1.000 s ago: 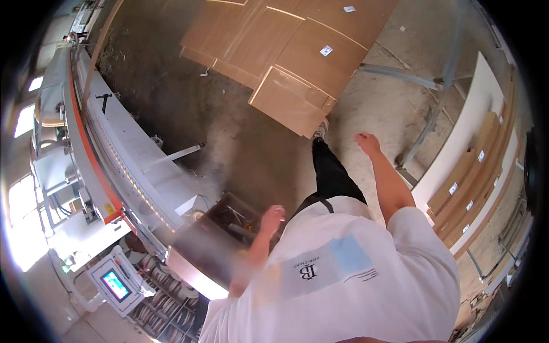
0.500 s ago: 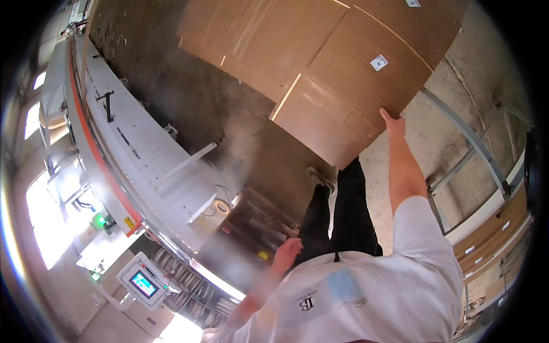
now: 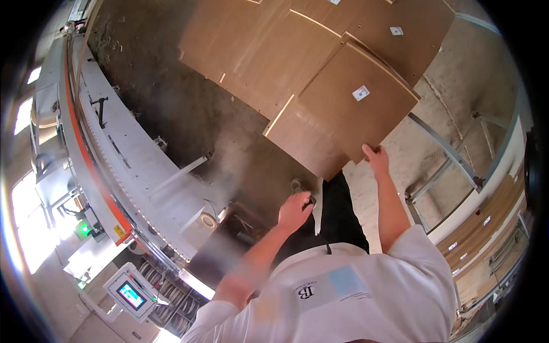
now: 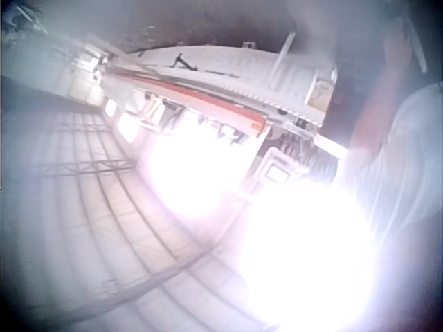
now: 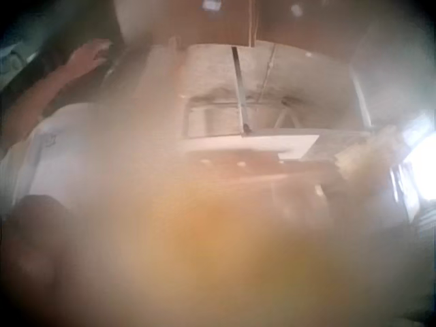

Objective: The person picks up rectangular wooden panels from a stack on the floor and places them onto a machine conveyor belt one by one. The person handles the panels by hand, feeding them into the machine for processing in a repetitive cycle.

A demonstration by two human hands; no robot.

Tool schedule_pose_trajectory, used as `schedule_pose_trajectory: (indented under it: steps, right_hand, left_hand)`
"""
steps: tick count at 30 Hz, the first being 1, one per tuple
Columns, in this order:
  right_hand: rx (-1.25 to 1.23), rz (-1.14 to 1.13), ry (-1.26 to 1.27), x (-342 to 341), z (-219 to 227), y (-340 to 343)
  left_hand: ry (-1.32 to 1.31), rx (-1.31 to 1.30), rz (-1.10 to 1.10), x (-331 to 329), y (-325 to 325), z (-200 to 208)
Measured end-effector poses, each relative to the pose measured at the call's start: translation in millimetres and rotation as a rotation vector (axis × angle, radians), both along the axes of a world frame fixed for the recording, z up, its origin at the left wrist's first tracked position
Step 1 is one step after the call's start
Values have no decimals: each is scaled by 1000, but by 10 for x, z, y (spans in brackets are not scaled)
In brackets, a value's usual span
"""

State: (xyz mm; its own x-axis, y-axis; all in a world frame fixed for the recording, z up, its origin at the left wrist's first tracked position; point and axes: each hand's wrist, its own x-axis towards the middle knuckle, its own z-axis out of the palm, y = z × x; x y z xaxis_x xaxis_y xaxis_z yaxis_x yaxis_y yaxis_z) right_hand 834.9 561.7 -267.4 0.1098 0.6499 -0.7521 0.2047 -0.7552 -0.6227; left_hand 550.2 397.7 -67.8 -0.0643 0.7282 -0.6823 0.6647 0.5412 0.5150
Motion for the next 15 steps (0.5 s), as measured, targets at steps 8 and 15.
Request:
schedule_pose_trajectory:
  steps: [8, 15]
  right_hand:
    - [259, 12, 308, -835, 1634, -145]
    - [420, 137, 349, -950, 1498, -48]
  left_hand:
    - [142, 431, -193, 254, 1150, -106]
    - [29, 72, 232, -498, 1781, 555]
